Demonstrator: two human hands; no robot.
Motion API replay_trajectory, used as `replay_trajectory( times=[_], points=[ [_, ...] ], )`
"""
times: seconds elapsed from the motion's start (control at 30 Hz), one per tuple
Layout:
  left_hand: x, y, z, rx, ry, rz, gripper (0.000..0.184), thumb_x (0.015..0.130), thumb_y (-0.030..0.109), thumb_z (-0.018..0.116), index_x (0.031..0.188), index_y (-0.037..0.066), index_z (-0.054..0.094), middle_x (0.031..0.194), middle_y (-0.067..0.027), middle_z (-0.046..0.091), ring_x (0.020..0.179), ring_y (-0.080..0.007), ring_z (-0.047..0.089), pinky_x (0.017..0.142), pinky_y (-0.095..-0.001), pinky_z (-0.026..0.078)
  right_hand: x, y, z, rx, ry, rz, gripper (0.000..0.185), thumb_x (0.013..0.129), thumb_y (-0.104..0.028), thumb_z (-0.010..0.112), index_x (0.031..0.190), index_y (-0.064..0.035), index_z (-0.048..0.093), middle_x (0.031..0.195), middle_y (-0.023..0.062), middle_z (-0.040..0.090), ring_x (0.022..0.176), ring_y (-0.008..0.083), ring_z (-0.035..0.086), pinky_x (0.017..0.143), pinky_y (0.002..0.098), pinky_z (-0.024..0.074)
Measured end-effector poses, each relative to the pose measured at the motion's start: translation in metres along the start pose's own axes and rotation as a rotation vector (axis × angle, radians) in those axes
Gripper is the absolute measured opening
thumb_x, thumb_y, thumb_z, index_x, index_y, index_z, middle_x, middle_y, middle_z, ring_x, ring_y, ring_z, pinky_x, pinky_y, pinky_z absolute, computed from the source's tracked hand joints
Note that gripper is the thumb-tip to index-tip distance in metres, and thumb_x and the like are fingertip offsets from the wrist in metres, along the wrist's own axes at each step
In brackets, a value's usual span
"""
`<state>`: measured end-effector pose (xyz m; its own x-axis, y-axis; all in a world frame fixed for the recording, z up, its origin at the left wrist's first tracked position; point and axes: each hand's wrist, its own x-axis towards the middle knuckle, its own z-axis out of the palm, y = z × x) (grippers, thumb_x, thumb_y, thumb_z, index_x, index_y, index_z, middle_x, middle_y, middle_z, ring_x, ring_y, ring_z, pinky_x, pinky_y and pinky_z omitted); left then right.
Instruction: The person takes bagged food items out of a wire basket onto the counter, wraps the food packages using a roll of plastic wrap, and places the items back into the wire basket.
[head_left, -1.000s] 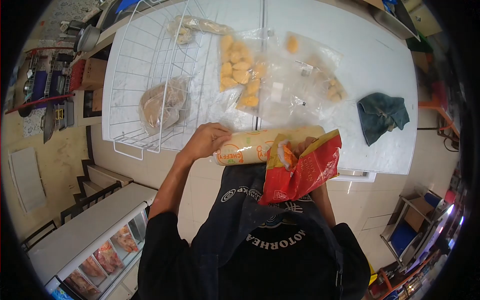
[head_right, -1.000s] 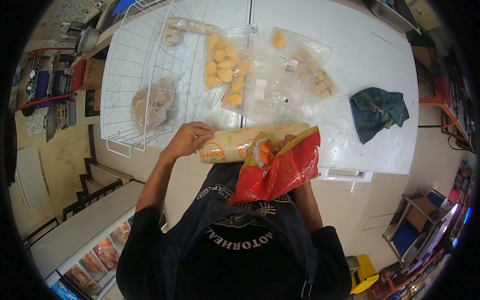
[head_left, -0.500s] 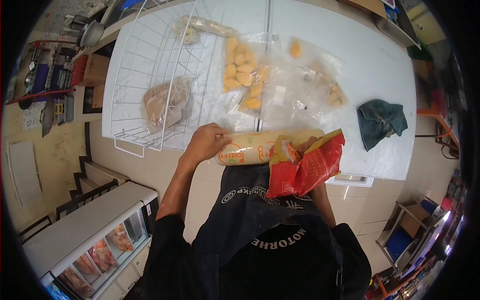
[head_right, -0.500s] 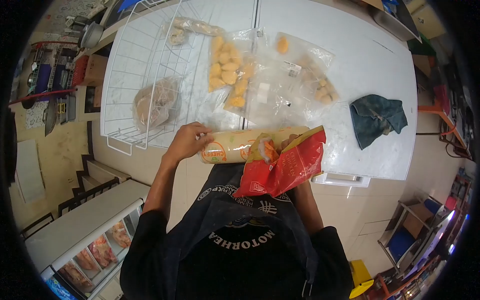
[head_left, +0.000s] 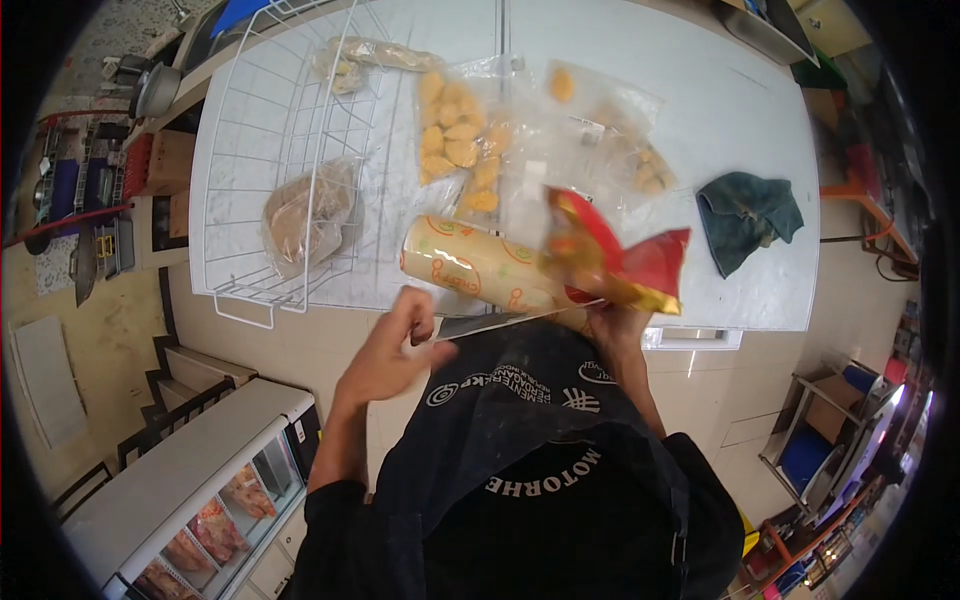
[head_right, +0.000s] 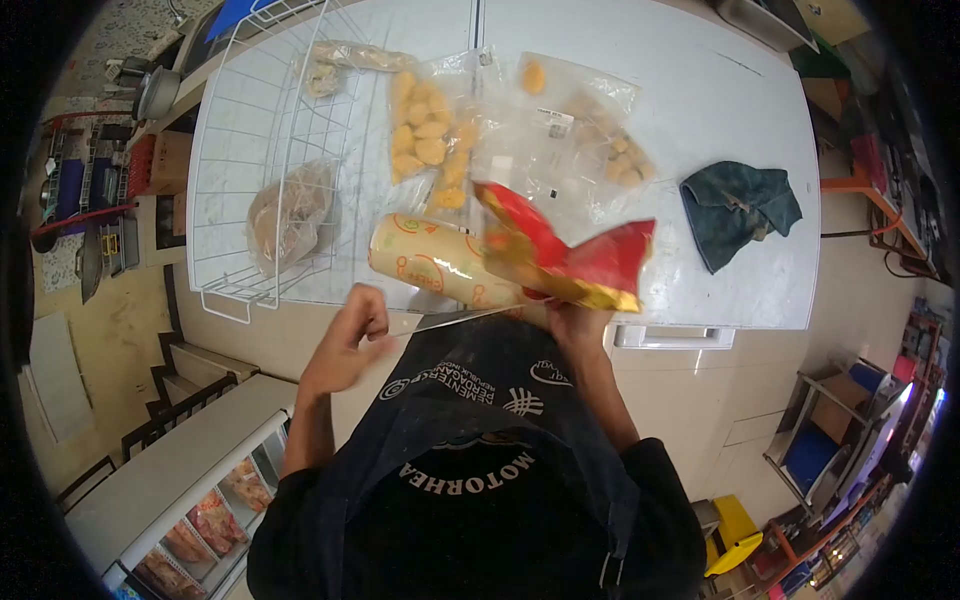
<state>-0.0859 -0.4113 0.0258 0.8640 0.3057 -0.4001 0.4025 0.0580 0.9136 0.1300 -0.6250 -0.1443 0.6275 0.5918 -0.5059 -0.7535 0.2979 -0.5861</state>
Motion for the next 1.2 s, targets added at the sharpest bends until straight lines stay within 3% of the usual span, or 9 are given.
replay_trajectory(
  times=[0.07,0.17,0.37,0.6,0.73,0.93,1.1,1.13,1.2],
  points=[
    [0.011,0.015,0.021,0.482,0.074,0.073,0.022,0.088,0.02,0.062,0.1,0.002,0.057,0.083,-0.0164,0.059,0.081,-0.0278,0.061,0.07,-0.0386,0.048,-0.002,0.0,0.021,0.199,-0.046,-0.015,0.031,0.095,-0.027,0.052,0.119,-0.0078,0.05,0.111,0.0098,0.058,0.098,0.0252,0.061,0.083,0.0396,0.054],
    [0.023,0.034,0.031,0.992,-0.103,0.001,0.018,0.081,0.015,0.069,0.096,0.007,0.065,0.096,-0.0212,0.062,0.085,-0.0303,0.062,0.066,-0.0348,0.048,-0.002,-0.026,0.067,-0.892,-0.122,-0.472,0.032,0.09,-0.002,0.054,0.121,-0.0035,0.044,0.109,0.0051,0.055,0.097,0.0156,0.057,0.082,0.0327,0.0515],
    [0.033,0.041,0.038,0.979,0.354,0.76,0.009,0.079,0.011,0.065,0.078,0.005,0.058,0.088,-0.0151,0.06,0.085,-0.0308,0.06,0.08,-0.0415,0.044,0.0,-0.047,0.114,-0.478,-0.238,0.244,0.04,0.087,0.003,0.045,0.126,-0.002,0.05,0.106,0.0075,0.062,0.087,0.0131,0.059,0.078,0.0266,0.0486],
    [0.047,-0.032,0.066,0.587,0.388,0.571,0.007,0.084,0.004,0.059,0.078,0.002,0.055,0.074,-0.0146,0.058,0.071,-0.0331,0.056,0.068,-0.04,0.041,-0.044,-0.066,0.112,-1.031,-0.593,0.399,0.033,0.086,-0.016,0.059,0.113,0.0038,0.057,0.102,0.0142,0.062,0.09,0.0172,0.06,0.082,0.0298,0.0468],
    [0.059,-0.036,0.069,0.267,0.496,0.246,0.02,0.092,0.006,0.049,0.074,0.0,0.052,0.063,-0.0101,0.051,0.057,-0.0221,0.051,0.055,-0.0305,0.038,-0.067,-0.065,0.131,-1.797,-0.7,-0.652,0.057,0.079,-0.031,0.071,0.121,0.0028,0.05,0.134,0.0185,0.039,0.118,0.0343,0.044,0.101,0.0434,0.0357],
    [0.08,-0.045,0.062,-0.277,0.416,-0.029,0.022,0.094,0.013,0.051,0.077,0.0,0.054,0.06,-0.001,0.051,0.057,-0.0089,0.048,0.052,-0.0282,0.038,-0.06,-0.036,0.124,-1.743,-0.78,-0.852,0.053,0.076,-0.031,0.074,0.113,0.0023,0.055,0.101,0.015,0.057,0.098,0.0326,0.058,0.088,0.0414,0.046],
    [0.089,-0.016,0.051,-0.352,0.194,-0.116,0.014,0.094,0.015,0.052,0.09,0.001,0.054,0.066,0.0019,0.049,0.06,-0.0045,0.045,0.054,-0.0213,0.039,-0.023,-0.039,0.1,-1.408,-0.918,-0.175,0.028,0.083,-0.023,0.07,0.092,0.0017,0.064,0.071,0.0091,0.06,0.063,0.0197,0.058,0.061,0.0338,0.048],
    [0.08,0.0,0.042,0.095,0.2,-0.205,0.027,0.086,0.016,0.063,0.105,0.0,0.053,0.078,-0.0064,0.058,0.068,-0.0127,0.056,0.063,-0.0248,0.046,-0.016,-0.037,0.094,-1.343,-0.866,-0.029,0.024,0.085,-0.022,0.069,0.088,0.0017,0.065,0.067,0.0077,0.061,0.058,0.017,0.057,0.057,0.0326,0.047],
    [0.052,0.053,0.039,0.864,0.327,0.405,0.042,0.079,0.015,0.069,0.113,0.0,0.051,0.091,-0.013,0.061,0.078,-0.0215,0.061,0.071,-0.0311,0.049,-0.015,-0.042,0.099,-1.137,-0.631,0.078,0.019,0.088,-0.017,0.063,0.088,0.0023,0.064,0.071,0.0053,0.063,0.062,0.0138,0.055,0.06,0.0292,0.0462]
  ],
)
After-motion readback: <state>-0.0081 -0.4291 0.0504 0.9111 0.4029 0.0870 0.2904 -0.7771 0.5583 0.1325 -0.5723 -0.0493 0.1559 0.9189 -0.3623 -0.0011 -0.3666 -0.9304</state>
